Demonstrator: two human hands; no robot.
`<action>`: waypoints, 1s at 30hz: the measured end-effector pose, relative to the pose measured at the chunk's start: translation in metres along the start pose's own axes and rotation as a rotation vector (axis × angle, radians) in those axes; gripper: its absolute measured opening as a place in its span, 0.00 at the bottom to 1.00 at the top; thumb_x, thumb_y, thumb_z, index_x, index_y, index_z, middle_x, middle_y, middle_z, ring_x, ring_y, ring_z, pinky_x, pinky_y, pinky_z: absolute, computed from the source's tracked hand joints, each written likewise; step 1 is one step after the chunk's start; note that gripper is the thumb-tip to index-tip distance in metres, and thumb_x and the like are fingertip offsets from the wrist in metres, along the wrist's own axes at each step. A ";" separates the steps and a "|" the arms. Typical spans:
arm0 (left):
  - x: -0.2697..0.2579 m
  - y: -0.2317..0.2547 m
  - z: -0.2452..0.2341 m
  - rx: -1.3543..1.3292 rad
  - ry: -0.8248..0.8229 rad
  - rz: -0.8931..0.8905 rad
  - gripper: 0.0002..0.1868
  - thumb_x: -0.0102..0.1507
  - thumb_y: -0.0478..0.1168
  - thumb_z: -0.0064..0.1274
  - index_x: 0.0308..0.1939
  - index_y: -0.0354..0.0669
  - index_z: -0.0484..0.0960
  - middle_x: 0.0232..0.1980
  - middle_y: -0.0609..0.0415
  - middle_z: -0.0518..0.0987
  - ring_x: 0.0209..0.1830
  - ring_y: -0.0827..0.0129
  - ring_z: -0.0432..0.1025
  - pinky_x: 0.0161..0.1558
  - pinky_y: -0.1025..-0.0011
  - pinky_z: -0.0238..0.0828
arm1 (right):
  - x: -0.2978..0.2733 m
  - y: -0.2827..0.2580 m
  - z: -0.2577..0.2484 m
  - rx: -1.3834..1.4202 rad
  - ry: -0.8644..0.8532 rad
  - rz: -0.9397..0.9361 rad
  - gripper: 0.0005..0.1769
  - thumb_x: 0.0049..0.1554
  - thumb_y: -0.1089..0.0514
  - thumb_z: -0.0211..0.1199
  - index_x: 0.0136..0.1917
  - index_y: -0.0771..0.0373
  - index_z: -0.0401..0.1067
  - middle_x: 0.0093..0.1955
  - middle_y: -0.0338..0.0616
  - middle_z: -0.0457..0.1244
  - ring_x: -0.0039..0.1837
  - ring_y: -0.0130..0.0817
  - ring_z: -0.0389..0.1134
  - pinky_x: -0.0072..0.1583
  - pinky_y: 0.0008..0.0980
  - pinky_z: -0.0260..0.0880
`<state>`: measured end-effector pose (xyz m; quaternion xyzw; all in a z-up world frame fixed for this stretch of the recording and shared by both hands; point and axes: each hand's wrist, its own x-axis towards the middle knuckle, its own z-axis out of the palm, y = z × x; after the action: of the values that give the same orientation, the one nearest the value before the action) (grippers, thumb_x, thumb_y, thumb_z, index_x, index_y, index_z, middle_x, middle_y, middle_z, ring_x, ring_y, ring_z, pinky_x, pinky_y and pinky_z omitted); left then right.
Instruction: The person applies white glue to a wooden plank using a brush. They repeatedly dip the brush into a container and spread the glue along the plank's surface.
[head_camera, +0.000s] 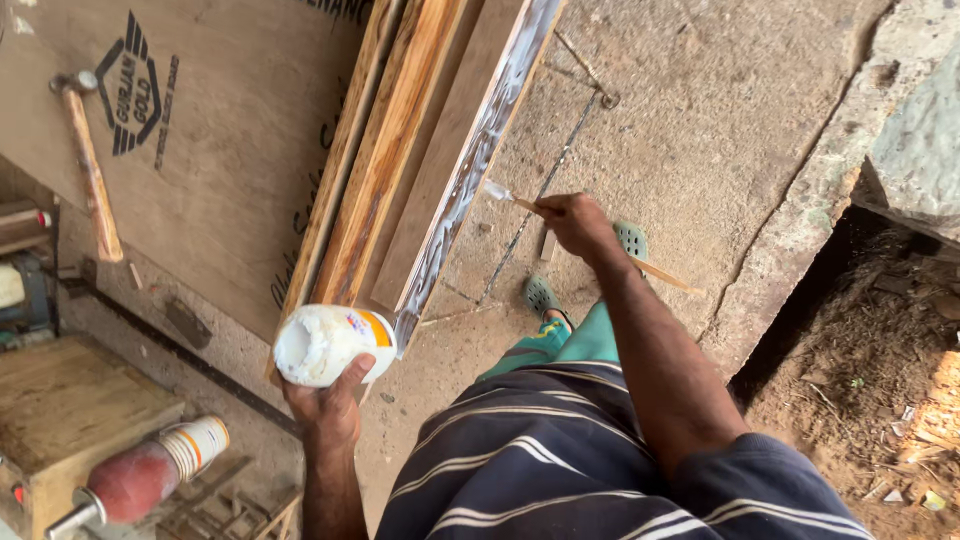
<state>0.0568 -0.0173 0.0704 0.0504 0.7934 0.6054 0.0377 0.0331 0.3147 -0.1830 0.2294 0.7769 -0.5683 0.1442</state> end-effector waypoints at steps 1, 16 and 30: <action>-0.001 0.000 -0.001 0.016 0.003 -0.009 0.37 0.52 0.27 0.69 0.65 0.32 0.73 0.59 0.47 0.79 0.59 0.62 0.75 0.62 0.62 0.77 | -0.001 0.002 0.004 0.002 -0.024 0.049 0.17 0.64 0.51 0.58 0.64 0.52 0.78 0.49 0.43 0.72 0.35 0.19 0.64 0.36 0.22 0.68; -0.001 -0.011 -0.010 -0.065 -0.010 -0.055 0.37 0.53 0.27 0.69 0.66 0.32 0.72 0.60 0.47 0.78 0.60 0.63 0.75 0.62 0.62 0.77 | -0.012 -0.031 0.028 0.037 -0.123 0.189 0.16 0.66 0.57 0.54 0.64 0.54 0.77 0.47 0.42 0.70 0.34 0.23 0.62 0.34 0.25 0.68; -0.001 -0.016 -0.021 -0.060 -0.011 -0.024 0.37 0.54 0.30 0.70 0.66 0.31 0.72 0.59 0.44 0.78 0.59 0.61 0.76 0.59 0.61 0.81 | -0.048 -0.028 0.011 0.428 -0.243 0.381 0.18 0.67 0.55 0.53 0.68 0.56 0.73 0.40 0.40 0.67 0.31 0.21 0.58 0.31 0.20 0.62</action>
<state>0.0544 -0.0412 0.0606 0.0430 0.7752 0.6282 0.0511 0.0590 0.2879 -0.1409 0.3264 0.5596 -0.7050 0.2886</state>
